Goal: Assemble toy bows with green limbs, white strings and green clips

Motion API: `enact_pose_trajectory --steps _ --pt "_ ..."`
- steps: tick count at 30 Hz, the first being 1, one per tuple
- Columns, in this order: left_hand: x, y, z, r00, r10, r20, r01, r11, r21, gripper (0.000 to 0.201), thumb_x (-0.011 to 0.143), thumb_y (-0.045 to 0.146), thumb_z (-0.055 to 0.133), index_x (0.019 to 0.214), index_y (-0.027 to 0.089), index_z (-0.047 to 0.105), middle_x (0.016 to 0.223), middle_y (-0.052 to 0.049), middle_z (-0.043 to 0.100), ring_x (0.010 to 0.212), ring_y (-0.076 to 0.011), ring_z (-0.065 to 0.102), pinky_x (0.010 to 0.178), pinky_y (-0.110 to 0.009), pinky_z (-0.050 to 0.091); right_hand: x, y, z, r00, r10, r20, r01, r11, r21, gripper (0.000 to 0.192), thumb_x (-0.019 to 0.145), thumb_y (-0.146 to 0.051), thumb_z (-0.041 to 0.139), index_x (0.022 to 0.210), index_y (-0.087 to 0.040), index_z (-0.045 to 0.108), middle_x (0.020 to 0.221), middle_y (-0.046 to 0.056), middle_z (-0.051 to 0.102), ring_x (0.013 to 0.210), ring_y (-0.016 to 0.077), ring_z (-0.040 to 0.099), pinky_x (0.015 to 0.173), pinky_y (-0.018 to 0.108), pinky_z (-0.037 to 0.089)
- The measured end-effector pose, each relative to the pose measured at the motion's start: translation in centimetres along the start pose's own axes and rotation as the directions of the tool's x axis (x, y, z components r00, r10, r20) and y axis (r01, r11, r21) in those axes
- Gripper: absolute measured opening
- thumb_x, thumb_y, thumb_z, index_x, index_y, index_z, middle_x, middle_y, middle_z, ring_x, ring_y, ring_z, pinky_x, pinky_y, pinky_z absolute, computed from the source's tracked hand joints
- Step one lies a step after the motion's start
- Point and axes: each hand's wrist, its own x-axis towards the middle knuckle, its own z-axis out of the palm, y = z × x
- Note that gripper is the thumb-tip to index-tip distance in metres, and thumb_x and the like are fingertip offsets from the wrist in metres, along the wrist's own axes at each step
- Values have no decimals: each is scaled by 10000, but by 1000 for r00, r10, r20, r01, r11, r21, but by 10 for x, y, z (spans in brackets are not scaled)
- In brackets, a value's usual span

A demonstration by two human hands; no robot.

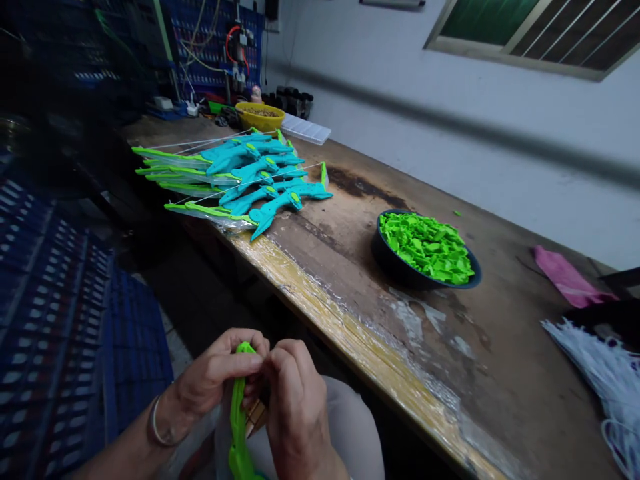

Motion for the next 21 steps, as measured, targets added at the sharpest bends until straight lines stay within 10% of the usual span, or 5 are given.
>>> enact_pose_trajectory --steps 8,16,21 --pt "2 0 -1 998 53 -28 -49 993 111 281 708 378 775 712 138 628 535 11 566 435 -100 503 427 -208 443 7 -2 -7 973 220 70 -228 962 148 196 1021 -175 464 832 -216 498 760 -29 522 643 93 523 600 179 442" --pt "-6 4 5 970 224 -97 -130 810 572 128 827 267 646 770 152 650 570 12 621 475 -134 607 442 -202 462 14 0 -15 803 517 298 -584 783 214 299 1002 -385 502 769 -201 541 680 -22 515 614 125 482 554 213 417" --pt "-4 2 4 961 246 -128 -148 844 515 103 787 245 665 748 157 630 502 29 585 415 -116 556 401 -183 406 15 1 -10 845 496 200 -534 803 266 234 964 -334 583 780 -194 614 702 -10 595 639 126 555 561 203 442"
